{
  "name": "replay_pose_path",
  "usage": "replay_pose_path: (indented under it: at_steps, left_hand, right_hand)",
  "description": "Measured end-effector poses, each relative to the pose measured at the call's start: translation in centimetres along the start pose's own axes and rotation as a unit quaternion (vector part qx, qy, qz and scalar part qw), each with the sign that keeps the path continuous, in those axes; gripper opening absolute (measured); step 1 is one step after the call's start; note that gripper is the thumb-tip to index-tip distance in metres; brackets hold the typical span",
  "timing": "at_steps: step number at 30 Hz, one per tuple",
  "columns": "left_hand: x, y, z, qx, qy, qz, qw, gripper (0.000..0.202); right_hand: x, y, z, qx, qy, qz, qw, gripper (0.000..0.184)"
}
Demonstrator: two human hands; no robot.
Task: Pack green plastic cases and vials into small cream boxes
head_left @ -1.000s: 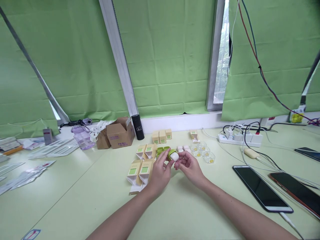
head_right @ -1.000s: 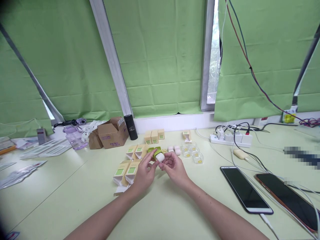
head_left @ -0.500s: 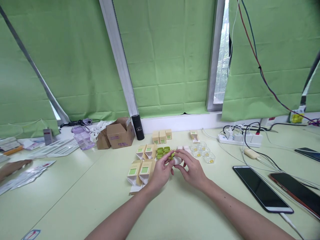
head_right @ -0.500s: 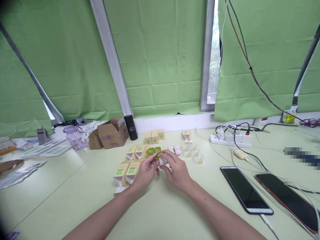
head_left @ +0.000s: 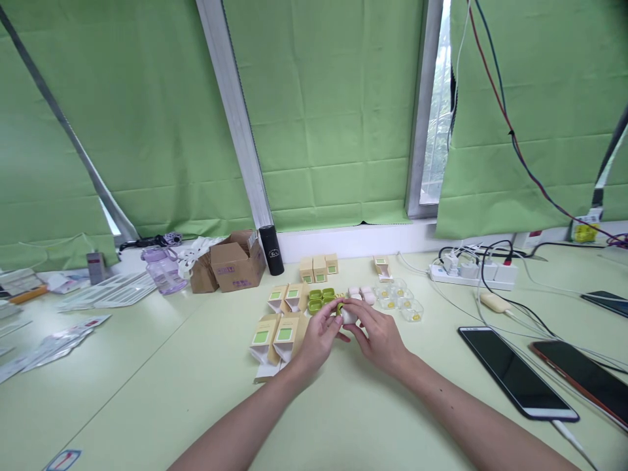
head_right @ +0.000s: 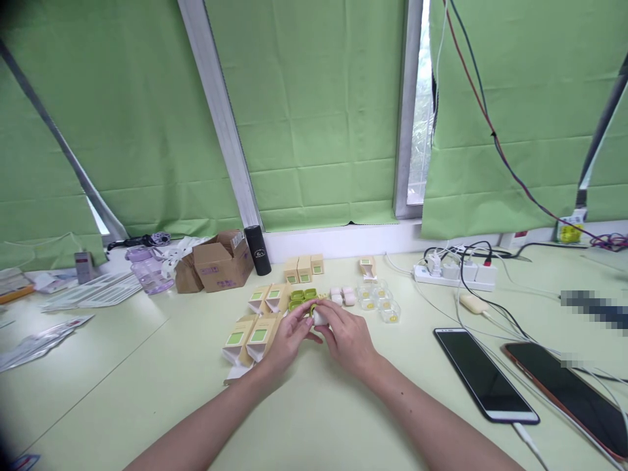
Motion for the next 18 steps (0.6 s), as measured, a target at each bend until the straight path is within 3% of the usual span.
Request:
replay_pose_path:
  at_steps: [13, 18]
  left_hand:
    - [-0.1, 0.4, -1.0, 0.0, -0.027, 0.025, 0.999, 0.062]
    - [-0.6, 0.6, -1.3, 0.002, -0.024, 0.056, 0.998, 0.058]
  right_hand:
    - [-0.2, 0.4, -1.2, -0.031, -0.079, 0.009, 0.996, 0.036]
    - [0.3, 0.4, -1.1, -0.031, -0.058, -0.006, 0.998, 0.044]
Point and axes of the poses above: each hand's wrist, its own y-axis towards the middle knuckle, its own x-axis out of the palm, z = x × y, the point moved 8 cm from there along y, towards the middle knuckle, and after that the axes turned 9 degrees about y, right-handed, at the moved point
